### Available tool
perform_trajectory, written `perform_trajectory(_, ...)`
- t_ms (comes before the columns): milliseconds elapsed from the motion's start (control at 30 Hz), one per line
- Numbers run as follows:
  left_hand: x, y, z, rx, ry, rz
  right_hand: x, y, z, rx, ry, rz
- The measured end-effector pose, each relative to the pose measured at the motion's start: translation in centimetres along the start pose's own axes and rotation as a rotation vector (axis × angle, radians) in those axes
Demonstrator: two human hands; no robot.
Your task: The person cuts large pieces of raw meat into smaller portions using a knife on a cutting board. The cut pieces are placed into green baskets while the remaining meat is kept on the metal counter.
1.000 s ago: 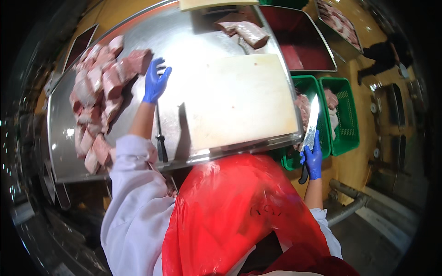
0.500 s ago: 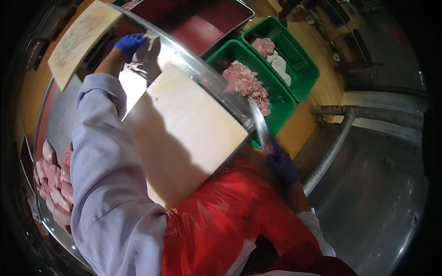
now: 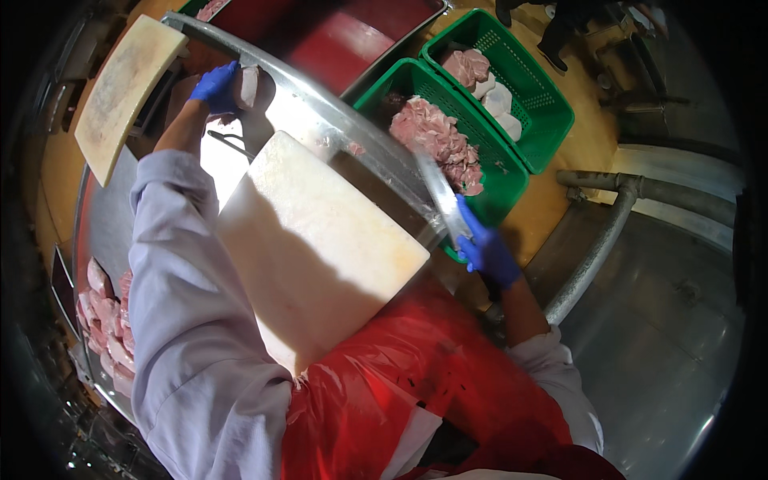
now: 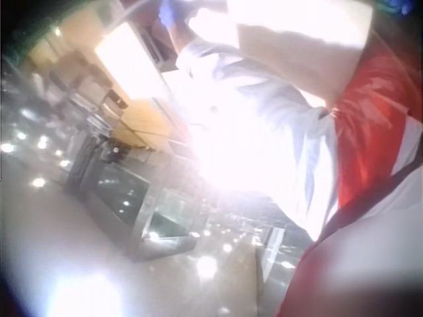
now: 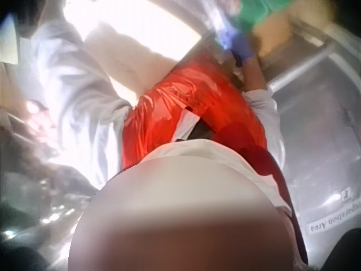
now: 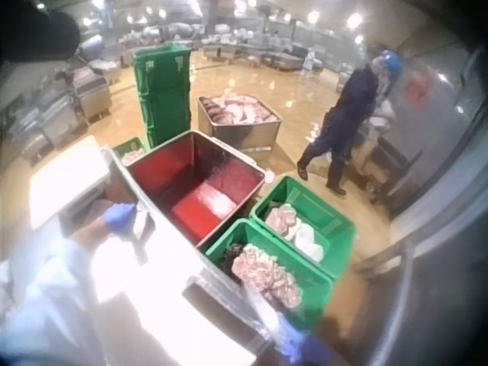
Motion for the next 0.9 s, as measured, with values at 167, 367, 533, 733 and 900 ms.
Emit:
perform_trajectory(167,7.8,4.5,-0.9,0.092,0.059,0.254,-3.7,-5.7,0.2,0.477,0.604,-0.136)
perform_trajectory(367,21.5,18.2,2.5,0.241,0.116,0.397,-2.4,-5.5,0.3,0.311,0.7,0.014)
perform_trajectory(533,25.3,32.4,12.6,0.355,0.348,0.35,1.7,-0.1,-1.1,0.35,0.633,0.159)
perform_trajectory(733,17.4,37.1,22.9,0.47,0.472,0.066,2.2,1.2,-1.5,0.307,0.122,-0.024)
perform_trajectory(900,14.3,46.6,18.5,0.666,0.644,0.644,2.3,1.7,-2.8,0.542,0.082,-0.035)
Point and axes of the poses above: each hand's wrist, its own y-axis away from the middle knuckle, its own x-axis out of the back of the hand, z = x × y, the point moved 4 cm from there along -y, towards the middle knuckle, and after that the axes turned 13 degrees about -y, right-handed, at the moved point
